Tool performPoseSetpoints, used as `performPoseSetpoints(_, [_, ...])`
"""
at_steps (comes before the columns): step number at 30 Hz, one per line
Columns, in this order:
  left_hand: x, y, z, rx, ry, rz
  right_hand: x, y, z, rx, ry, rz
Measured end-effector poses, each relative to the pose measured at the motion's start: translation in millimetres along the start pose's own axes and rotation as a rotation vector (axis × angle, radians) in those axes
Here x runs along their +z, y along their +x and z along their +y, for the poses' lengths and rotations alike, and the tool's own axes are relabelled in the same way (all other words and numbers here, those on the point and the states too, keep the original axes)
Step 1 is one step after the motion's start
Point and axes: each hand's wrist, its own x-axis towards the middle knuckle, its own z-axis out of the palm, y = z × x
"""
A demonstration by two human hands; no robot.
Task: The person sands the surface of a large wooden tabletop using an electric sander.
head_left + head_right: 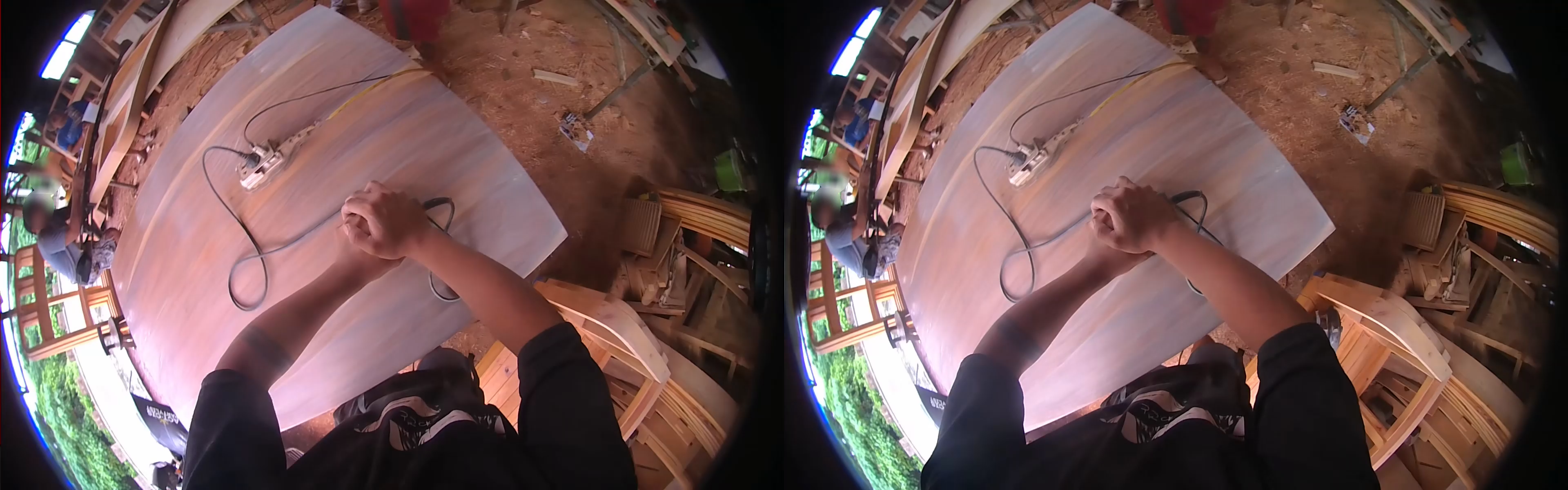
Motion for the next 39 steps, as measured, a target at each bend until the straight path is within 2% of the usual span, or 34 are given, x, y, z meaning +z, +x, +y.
performPoseSetpoints(3, [22, 34, 2, 0.046, 0.151, 0.009, -24, 3, 28, 0.002, -0.001, 0.026])
performPoseSetpoints(6, [36, 65, 11, -0.105, 0.109, -0.084, -49, 3, 54, 0.007, 0.004, 0.071])
performPoseSetpoints(12, [84, 127, 15, -0.002, 0.396, -0.133, -103, -1, 101, 0.035, 0.009, 0.121])
performPoseSetpoints(21, [127, 198, 34, 0.110, 0.308, -0.174, -154, -7, 158, 0.037, -0.060, 0.176])
performPoseSetpoints(30, [119, 228, 28, 0.157, 0.306, -0.090, -163, 16, 175, 0.069, -0.040, 0.200])
performPoseSetpoints(39, [75, 178, -5, 0.082, 0.323, -0.002, -107, 40, 135, 0.043, -0.043, 0.150])
